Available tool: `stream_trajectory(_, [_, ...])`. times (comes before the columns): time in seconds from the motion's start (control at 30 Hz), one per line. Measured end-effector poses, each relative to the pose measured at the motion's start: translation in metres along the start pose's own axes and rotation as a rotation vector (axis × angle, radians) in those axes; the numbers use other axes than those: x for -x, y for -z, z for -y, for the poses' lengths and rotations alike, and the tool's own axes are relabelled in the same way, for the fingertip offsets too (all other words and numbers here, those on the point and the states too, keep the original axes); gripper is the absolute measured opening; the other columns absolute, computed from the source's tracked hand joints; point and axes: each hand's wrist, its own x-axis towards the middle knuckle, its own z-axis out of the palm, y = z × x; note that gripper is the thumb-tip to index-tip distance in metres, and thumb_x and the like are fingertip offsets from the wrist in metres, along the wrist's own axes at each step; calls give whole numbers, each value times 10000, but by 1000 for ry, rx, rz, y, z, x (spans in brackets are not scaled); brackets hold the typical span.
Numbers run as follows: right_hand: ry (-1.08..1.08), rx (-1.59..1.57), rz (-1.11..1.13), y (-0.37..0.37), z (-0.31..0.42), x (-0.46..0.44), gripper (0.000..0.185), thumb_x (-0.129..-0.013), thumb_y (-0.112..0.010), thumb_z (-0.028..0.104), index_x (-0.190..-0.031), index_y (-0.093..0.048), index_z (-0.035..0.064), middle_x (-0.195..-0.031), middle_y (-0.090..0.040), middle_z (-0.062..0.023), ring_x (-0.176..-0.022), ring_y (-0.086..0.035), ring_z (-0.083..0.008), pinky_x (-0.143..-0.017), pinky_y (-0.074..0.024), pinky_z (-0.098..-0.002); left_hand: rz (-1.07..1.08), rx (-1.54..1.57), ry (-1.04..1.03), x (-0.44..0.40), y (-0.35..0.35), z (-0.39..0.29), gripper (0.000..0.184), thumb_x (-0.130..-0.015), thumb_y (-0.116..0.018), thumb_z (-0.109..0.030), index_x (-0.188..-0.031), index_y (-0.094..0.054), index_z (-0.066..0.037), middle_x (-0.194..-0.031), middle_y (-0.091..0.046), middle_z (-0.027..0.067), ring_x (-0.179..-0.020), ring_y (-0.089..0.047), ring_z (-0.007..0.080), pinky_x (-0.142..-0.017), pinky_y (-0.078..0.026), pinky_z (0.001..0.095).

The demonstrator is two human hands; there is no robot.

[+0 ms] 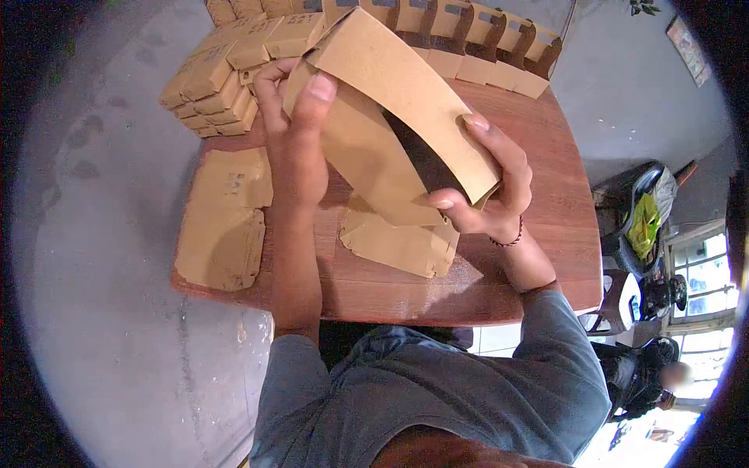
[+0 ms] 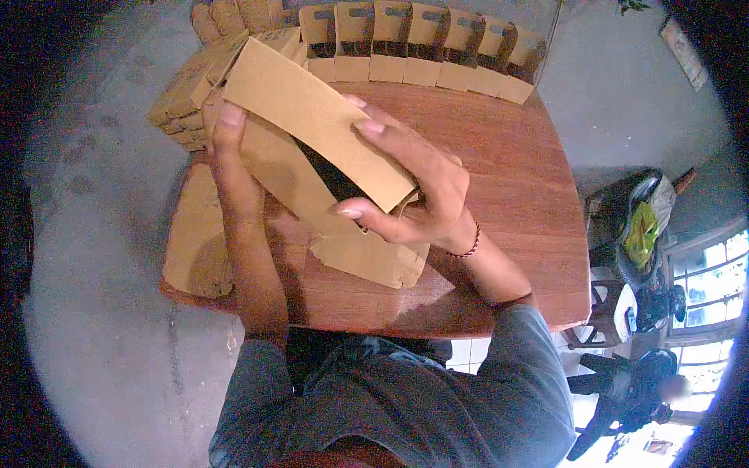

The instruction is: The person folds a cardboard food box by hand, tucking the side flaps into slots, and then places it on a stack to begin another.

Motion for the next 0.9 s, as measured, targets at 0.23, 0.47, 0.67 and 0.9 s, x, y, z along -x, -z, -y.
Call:
stream_trajectory(0.23, [-74, -4, 7, 0, 2, 6, 801, -786, -777, 455, -1297, -464, -77, -1263, -558, -217, -1128, -589, -290, -956, -475, -379, -11, -111, -43, 2, -7, -13, 494, -908, -592, -334, -1264, -410, -43, -1213, -509, 138, -1098, -485, 188, -975, -383, 342])
stream_trajectory(0.47, [-138, -223, -69, -6, -2, -1, 653, -780, -796, 242, -1252, -509, -107, -1220, -604, -266, -1158, -601, -359, -966, -491, -401, 21, -109, -34, 0, -7, -12, 414, -948, -530, -322, -1262, -466, -60, -1186, -555, 125, -1084, -520, 198, -959, -405, 329])
stream_trajectory(0.67, [-214, -176, 47, -4, -1, 2, 709, -802, -764, 310, -1306, -465, -89, -1282, -549, -235, -1182, -557, -300, -1027, -412, -415, 2, -206, -13, -2, -4, -12, 354, -965, -517, -338, -1178, -486, -57, -1094, -573, 101, -981, -535, 172, -889, -429, 323])
stream_trajectory(0.9, [-227, -205, 93, -6, 4, -11, 459, -762, -746, 100, -1170, -617, -66, -1181, -638, -248, -1174, -586, -394, -969, -492, -419, 19, -350, -60, -9, 3, 2, 295, -969, -512, -292, -1106, -490, -32, -1026, -564, 118, -930, -555, 236, -863, -435, 328])
